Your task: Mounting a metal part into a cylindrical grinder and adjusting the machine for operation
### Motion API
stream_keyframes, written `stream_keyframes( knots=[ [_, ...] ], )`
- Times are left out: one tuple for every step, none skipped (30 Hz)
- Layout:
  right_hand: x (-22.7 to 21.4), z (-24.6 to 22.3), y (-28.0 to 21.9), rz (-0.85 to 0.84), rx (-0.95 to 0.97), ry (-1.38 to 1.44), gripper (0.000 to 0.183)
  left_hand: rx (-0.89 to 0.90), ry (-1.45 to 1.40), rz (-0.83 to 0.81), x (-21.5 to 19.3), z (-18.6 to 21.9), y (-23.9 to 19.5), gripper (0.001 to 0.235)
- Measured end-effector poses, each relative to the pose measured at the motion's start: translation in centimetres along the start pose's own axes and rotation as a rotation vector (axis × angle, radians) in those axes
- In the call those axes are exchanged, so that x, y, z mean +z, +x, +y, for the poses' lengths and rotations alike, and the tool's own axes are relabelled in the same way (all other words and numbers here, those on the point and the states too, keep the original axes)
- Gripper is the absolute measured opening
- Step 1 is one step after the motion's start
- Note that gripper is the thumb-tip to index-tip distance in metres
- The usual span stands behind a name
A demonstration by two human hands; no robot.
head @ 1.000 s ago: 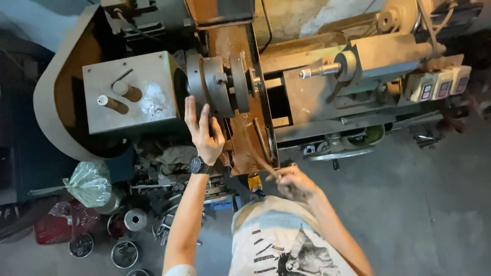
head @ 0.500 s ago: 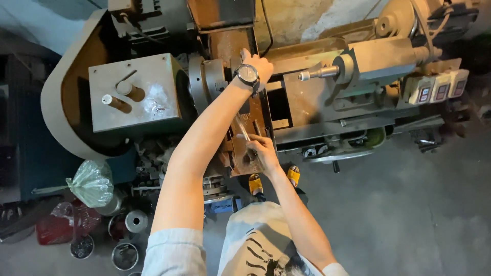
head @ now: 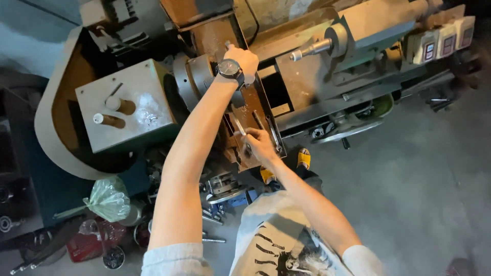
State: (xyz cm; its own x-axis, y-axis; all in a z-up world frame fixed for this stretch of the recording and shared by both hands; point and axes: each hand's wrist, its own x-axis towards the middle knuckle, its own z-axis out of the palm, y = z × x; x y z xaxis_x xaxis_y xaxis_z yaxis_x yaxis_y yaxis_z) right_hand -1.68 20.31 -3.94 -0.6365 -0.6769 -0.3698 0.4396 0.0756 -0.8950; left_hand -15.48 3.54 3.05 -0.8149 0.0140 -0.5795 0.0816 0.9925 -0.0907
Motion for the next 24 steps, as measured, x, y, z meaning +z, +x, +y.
stream_keyframes(
  knots=[
    [-0.4,-0.1,0.1,-0.041,-0.015,-0.193,0.025,0.004,0.027,0.004,0.4,-0.3,0.3,0.012],
    [-0.5,-0.3,0.0,-0.039,-0.010,-0.187,0.025,0.008,0.028,-0.002,0.5,-0.2,0.3,0.012],
    [-0.7,-0.6,0.0,0.029,0.076,-0.007,0.022,0.005,0.037,0.012,0.6,-0.2,0.3,0.012],
    [-0.9,-0.8,0.0,0.098,0.161,0.172,0.019,0.002,0.045,0.026,0.7,-0.2,0.3,0.014],
    [-0.1,-0.3,-0.2,0.096,0.164,0.174,0.019,0.001,0.045,0.022,0.5,-0.3,0.2,0.014],
    [0.6,0.2,-0.4,0.049,0.072,0.142,0.021,0.002,0.044,0.012,0.4,-0.3,0.1,0.014],
    [1.3,0.7,-0.6,0.002,-0.020,0.109,0.022,0.004,0.042,0.003,0.3,-0.2,-0.1,0.014],
    [-0.1,0.7,-0.2,0.000,-0.017,0.110,0.022,0.003,0.041,0.000,0.6,-0.3,0.2,0.014],
    [-1.3,0.6,0.3,-0.043,0.026,0.168,0.022,0.008,0.055,0.023,0.9,-0.4,0.5,0.013],
    [-2.5,0.5,0.7,-0.086,0.070,0.226,0.022,0.014,0.068,0.046,1.2,-0.5,0.7,0.013],
    [-1.0,0.4,0.4,-0.097,0.072,0.219,0.022,0.002,0.062,0.049,1.2,-0.7,0.8,0.013],
    [0.4,0.2,0.0,-0.053,0.027,0.256,0.021,0.012,0.062,0.064,1.2,-0.8,0.9,0.014],
    [1.9,0.3,-0.6,0.001,-0.017,0.301,0.020,0.032,0.068,0.074,1.3,-0.7,1.0,0.015],
    [1.6,0.1,-0.6,-0.001,-0.015,0.302,0.020,0.030,0.068,0.072,1.6,-0.8,1.1,0.015],
    [1.3,-0.1,-0.8,-0.003,0.032,0.237,0.020,0.032,0.069,0.091,1.8,-0.8,1.3,0.014],
    [0.9,-0.4,-0.9,-0.005,0.079,0.171,0.021,0.035,0.070,0.110,2.0,-0.9,1.4,0.014],
    [0.5,0.0,-0.5,-0.005,0.077,0.167,0.021,0.033,0.068,0.115,1.9,-0.8,1.4,0.014],
    [0.2,0.5,-0.2,0.004,0.142,0.292,0.018,0.039,0.055,0.109,1.8,-0.7,1.3,0.014],
    [-0.2,0.9,0.1,0.008,0.213,0.413,0.015,0.039,0.037,0.101,1.8,-0.7,1.2,0.013],
    [0.4,1.2,0.1,0.003,0.216,0.404,0.015,0.032,0.029,0.104,1.8,-0.7,1.2,0.013],
    [1.1,1.7,0.1,-0.002,0.079,0.407,0.015,0.031,0.045,0.092,1.8,-0.7,1.3,0.014],
    [1.9,2.1,0.0,-0.006,-0.058,0.409,0.016,0.031,0.060,0.079,1.7,-0.7,1.4,0.016],
    [1.2,1.6,0.0,-0.011,-0.054,0.407,0.016,0.026,0.056,0.078,1.9,-0.7,1.3,0.016],
    [0.6,1.0,-0.1,0.009,0.037,0.328,0.018,0.036,0.059,0.109,2.1,-0.6,1.3,0.016]
  ],
)
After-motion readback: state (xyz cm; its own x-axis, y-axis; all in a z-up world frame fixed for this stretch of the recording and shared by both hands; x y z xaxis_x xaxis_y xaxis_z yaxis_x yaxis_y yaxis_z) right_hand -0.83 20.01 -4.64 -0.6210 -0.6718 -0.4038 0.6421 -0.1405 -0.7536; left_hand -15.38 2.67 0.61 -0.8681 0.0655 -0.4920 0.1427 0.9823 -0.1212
